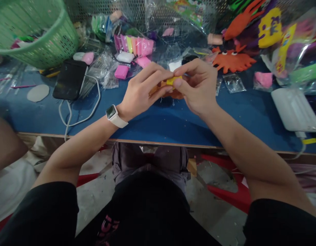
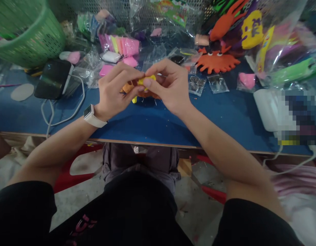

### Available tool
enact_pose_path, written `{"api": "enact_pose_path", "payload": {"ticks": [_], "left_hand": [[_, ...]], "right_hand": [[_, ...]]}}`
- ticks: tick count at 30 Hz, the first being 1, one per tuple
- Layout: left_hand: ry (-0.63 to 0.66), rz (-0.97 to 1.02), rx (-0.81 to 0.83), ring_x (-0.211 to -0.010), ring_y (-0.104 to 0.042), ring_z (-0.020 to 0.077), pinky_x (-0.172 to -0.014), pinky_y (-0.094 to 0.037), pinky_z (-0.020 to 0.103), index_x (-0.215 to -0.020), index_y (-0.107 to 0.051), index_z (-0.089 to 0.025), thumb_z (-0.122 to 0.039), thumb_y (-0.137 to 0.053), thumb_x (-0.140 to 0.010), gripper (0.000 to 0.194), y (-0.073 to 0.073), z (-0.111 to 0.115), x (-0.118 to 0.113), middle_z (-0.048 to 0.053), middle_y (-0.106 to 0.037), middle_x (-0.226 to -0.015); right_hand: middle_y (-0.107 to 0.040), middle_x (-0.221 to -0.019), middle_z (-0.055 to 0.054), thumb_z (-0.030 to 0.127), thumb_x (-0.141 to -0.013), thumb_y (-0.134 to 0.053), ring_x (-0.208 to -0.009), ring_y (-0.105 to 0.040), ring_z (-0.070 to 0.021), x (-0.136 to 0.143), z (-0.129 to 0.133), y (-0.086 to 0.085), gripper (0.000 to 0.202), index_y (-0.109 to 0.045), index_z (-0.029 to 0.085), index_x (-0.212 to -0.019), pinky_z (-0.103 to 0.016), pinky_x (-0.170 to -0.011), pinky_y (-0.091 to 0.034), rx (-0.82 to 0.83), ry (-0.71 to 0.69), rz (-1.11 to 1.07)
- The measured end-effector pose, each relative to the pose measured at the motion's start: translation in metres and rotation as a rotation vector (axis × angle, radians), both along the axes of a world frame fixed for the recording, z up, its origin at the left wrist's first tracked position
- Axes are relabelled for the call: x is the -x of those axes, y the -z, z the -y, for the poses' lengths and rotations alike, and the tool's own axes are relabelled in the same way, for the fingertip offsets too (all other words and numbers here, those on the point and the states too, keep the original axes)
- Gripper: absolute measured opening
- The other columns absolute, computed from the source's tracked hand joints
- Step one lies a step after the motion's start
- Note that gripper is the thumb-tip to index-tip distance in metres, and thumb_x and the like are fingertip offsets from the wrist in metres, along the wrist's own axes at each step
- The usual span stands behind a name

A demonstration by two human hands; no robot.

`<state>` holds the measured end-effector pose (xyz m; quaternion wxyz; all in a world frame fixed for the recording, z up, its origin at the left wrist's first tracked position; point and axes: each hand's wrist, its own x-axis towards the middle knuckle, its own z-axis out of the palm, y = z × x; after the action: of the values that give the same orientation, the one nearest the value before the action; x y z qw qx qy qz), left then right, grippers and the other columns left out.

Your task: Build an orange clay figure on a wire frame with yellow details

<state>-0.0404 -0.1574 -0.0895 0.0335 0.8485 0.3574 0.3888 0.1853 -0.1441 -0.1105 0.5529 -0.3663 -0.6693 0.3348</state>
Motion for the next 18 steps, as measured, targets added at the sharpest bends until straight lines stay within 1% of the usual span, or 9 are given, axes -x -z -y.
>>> {"api": "enact_pose_path", "payload": {"ticks": [2, 4, 7, 9, 11, 13, 15, 18], "left_hand": [[-0.027, 0.021, 0.023, -0.127, -0.08, 0.0328, -0.113, -0.066, 0.053, -0.144, -0.076, -0.034, -0.059, -0.047, -0.124, 0.044, -0.001, 0.0, 0.001, 0.014, -0.08, -0.13], [-0.029, 0.001, 0.06, -0.124, -0.081, 0.0332, -0.111, -0.066, 0.053, -0.144, -0.076, -0.033, -0.061, -0.051, -0.123, 0.043, -0.004, 0.003, 0.002, 0.015, -0.081, -0.132], [0.015, -0.063, 0.088, -0.127, -0.082, 0.0336, -0.108, -0.067, 0.052, -0.15, -0.074, -0.036, -0.065, -0.056, -0.121, 0.045, -0.005, 0.006, 0.003, 0.014, -0.08, -0.138], [0.027, -0.05, 0.069, -0.132, -0.081, 0.033, -0.108, -0.068, 0.052, -0.153, -0.073, -0.037, -0.064, -0.052, -0.122, 0.046, -0.003, 0.005, 0.004, 0.013, -0.08, -0.141], [0.014, -0.015, 0.033, -0.136, -0.079, 0.0325, -0.11, -0.067, 0.053, -0.152, -0.074, -0.037, -0.061, -0.048, -0.124, 0.044, -0.002, 0.002, 0.006, 0.012, -0.08, -0.139], [-0.012, 0.0, 0.005, -0.136, -0.078, 0.0324, -0.113, -0.067, 0.056, -0.145, -0.077, -0.038, -0.058, -0.048, -0.124, 0.041, -0.001, -0.001, 0.008, 0.012, -0.081, -0.135], [-0.038, -0.01, -0.002, -0.133, -0.077, 0.0323, -0.114, -0.066, 0.058, -0.135, -0.079, -0.038, -0.058, -0.046, -0.124, 0.04, 0.0, -0.003, 0.008, 0.012, -0.081, -0.13], [-0.041, -0.052, -0.001, -0.129, -0.075, 0.0324, -0.115, -0.062, 0.059, -0.127, -0.078, -0.036, -0.059, -0.044, -0.124, 0.041, 0.002, -0.003, 0.008, 0.012, -0.079, -0.129]], "right_hand": [[-0.085, -0.11, -0.006, 0.099, -0.07, -0.094, -0.111, -0.086, -0.0428, 0.002, 0.008, -0.004, 0.075, -0.077, 0.037, -0.11, -0.071, -0.093, -0.078, -0.003, -0.047, 0.011], [-0.086, -0.113, -0.007, 0.091, -0.071, -0.1, -0.114, -0.087, -0.0437, 0.003, 0.018, -0.011, 0.071, -0.08, 0.037, -0.112, -0.071, -0.099, -0.077, -0.023, -0.061, 0.03], [-0.087, -0.115, -0.007, 0.088, -0.08, -0.096, -0.123, -0.086, -0.0461, 0.005, 0.029, -0.02, 0.061, -0.083, 0.039, -0.114, -0.071, -0.102, -0.076, -0.037, 0.024, 0.042], [-0.088, -0.119, -0.006, 0.09, -0.084, -0.092, -0.129, -0.084, -0.0466, 0.006, 0.031, -0.022, 0.06, -0.084, 0.04, -0.116, -0.07, -0.106, -0.075, -0.047, 0.087, 0.04], [-0.088, -0.122, -0.005, 0.093, -0.087, -0.087, -0.131, -0.084, -0.045, 0.007, 0.03, -0.021, 0.061, -0.084, 0.041, -0.12, -0.069, -0.113, -0.073, -0.061, 0.102, 0.035], [-0.088, -0.125, -0.004, 0.095, -0.091, -0.081, -0.13, -0.084, -0.0425, 0.009, 0.029, -0.02, 0.063, -0.085, 0.041, -0.123, -0.067, -0.117, -0.072, -0.053, 0.057, 0.039], [-0.088, -0.13, -0.004, 0.096, -0.095, -0.075, -0.13, -0.084, -0.0407, 0.012, 0.031, -0.019, 0.066, -0.085, 0.04, -0.127, -0.066, -0.117, -0.072, -0.022, -0.016, 0.047], [-0.085, -0.134, -0.006, 0.1, -0.09, -0.075, -0.132, -0.082, -0.0415, 0.016, 0.035, -0.02, 0.073, -0.084, 0.04, -0.13, -0.066, -0.115, -0.073, -0.013, -0.081, 0.089]]}}
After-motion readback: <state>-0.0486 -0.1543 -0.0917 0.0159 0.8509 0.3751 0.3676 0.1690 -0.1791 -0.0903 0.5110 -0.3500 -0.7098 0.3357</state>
